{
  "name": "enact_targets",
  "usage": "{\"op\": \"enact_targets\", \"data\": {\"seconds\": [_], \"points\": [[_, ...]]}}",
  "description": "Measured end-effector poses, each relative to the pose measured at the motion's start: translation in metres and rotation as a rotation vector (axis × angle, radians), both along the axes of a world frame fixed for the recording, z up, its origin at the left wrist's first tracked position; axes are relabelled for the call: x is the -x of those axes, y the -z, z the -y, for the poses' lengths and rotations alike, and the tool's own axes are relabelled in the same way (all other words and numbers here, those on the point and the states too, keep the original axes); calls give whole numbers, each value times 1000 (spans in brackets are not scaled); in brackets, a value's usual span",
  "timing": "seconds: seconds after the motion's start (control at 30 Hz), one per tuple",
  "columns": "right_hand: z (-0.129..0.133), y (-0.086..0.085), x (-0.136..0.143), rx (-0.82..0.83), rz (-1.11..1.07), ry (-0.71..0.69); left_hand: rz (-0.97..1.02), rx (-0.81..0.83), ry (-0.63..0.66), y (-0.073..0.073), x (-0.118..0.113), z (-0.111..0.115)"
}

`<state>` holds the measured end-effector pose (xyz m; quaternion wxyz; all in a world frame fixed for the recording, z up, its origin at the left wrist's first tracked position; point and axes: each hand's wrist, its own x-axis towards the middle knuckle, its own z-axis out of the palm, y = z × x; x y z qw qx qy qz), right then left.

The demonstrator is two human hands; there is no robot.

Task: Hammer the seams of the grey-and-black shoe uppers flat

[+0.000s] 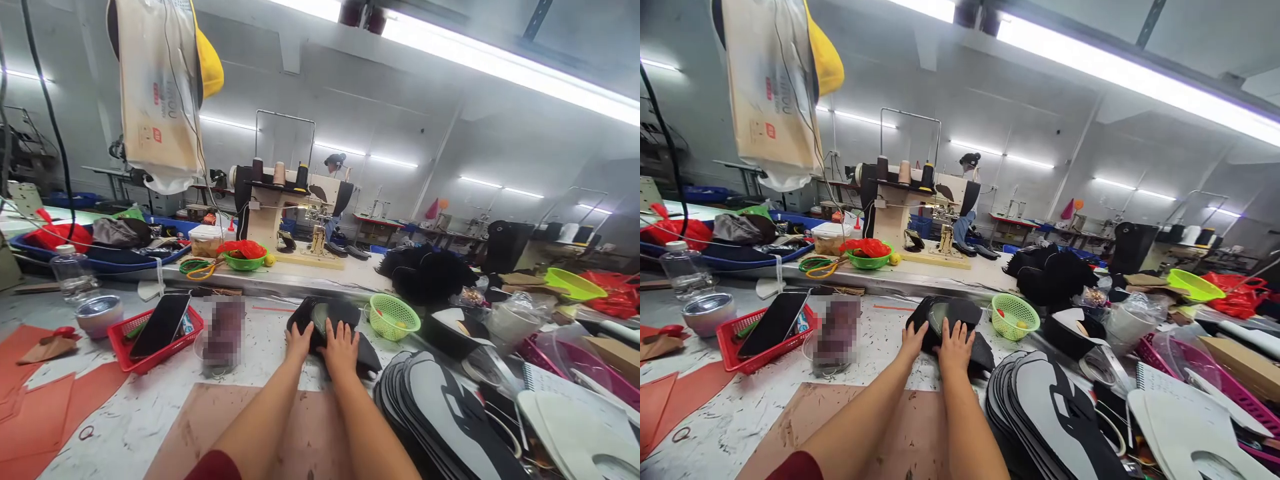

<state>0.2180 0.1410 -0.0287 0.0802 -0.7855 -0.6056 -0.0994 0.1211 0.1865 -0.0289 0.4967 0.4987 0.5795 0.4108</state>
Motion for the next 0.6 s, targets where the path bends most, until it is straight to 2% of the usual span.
{"op": "enact_targets", "data": {"seconds": [0.1, 0.17, 0.23, 0.3, 0.33, 0.4, 0.47, 0.53, 0.6], "points": [[2, -13, 4, -20, -9, 38, 15, 35, -9, 0, -10, 16], [26, -20, 6, -70, -44, -27, 46, 43, 36, -2, -2, 36], [69, -19, 0, -130, -101, -151, 93, 67, 128, -2, 12, 65], [126, -6, -20, -206, -145, -267, 148, 144, 267, 2, 25, 102], [156, 3, -34, -239, -170, -264, 172, 209, 350, 5, 29, 123], [217, 27, -65, -248, -222, -204, 199, 359, 506, 14, 29, 165], [271, 48, -85, -197, -277, -83, 214, 473, 634, 22, 21, 199], [315, 62, -85, -140, -330, 28, 232, 513, 728, 26, 6, 222], [340, 67, -67, -64, -380, 87, 240, 495, 804, 26, -14, 233]]}}
